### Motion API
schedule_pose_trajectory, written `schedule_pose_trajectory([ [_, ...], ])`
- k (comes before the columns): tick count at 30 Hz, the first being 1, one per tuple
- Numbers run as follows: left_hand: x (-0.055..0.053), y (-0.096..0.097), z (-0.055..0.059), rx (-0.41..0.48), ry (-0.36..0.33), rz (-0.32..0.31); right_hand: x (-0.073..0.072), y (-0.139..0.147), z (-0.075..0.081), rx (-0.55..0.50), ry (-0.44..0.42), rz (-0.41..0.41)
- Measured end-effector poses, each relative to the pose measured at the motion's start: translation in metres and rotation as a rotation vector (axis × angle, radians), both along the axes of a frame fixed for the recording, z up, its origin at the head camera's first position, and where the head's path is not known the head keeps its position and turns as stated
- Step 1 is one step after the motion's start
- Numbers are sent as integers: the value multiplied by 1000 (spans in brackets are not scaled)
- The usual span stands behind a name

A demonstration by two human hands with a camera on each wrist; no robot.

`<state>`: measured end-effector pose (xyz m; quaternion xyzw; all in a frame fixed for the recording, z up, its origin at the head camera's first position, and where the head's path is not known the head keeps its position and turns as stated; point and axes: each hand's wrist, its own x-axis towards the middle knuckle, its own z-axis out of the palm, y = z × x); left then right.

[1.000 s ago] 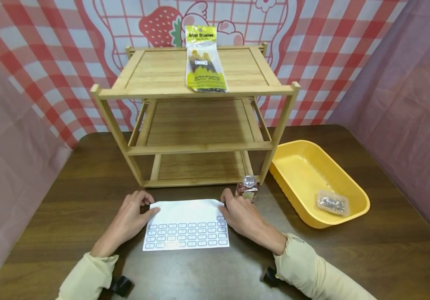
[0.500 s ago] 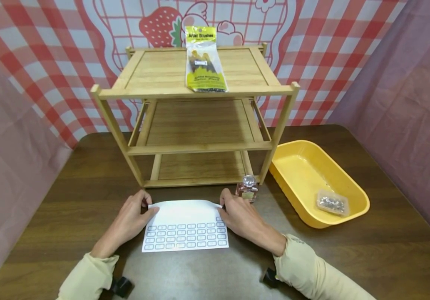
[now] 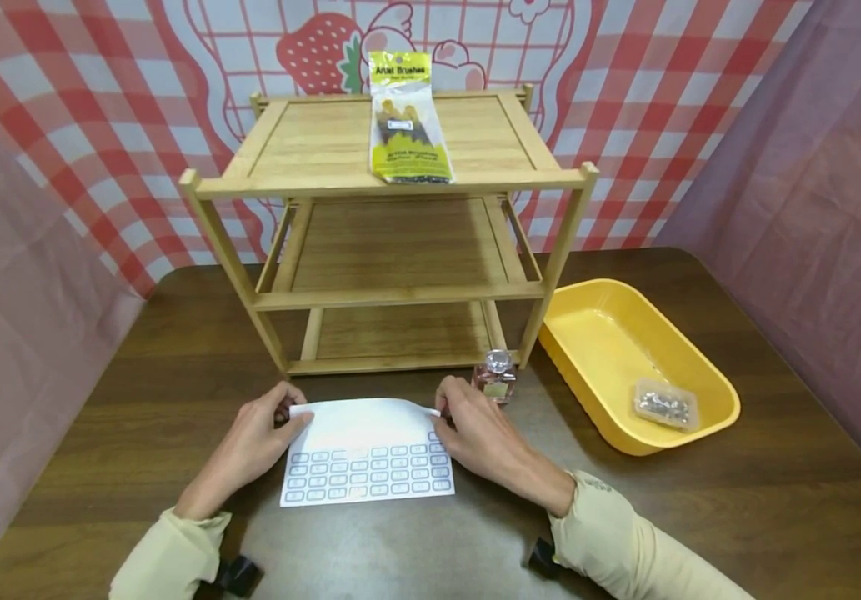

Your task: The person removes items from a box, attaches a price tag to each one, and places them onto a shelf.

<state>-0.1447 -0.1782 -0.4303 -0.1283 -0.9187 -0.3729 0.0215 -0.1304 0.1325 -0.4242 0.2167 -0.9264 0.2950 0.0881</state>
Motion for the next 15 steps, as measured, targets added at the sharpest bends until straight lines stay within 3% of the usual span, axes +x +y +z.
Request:
schedule_pose_trajectory([
  [5, 0, -1, 0, 18, 5, -7, 0, -1, 1, -68, -20, 8],
  [15, 2, -5, 4, 141, 13, 16, 0, -2, 2, -271, -55, 28],
])
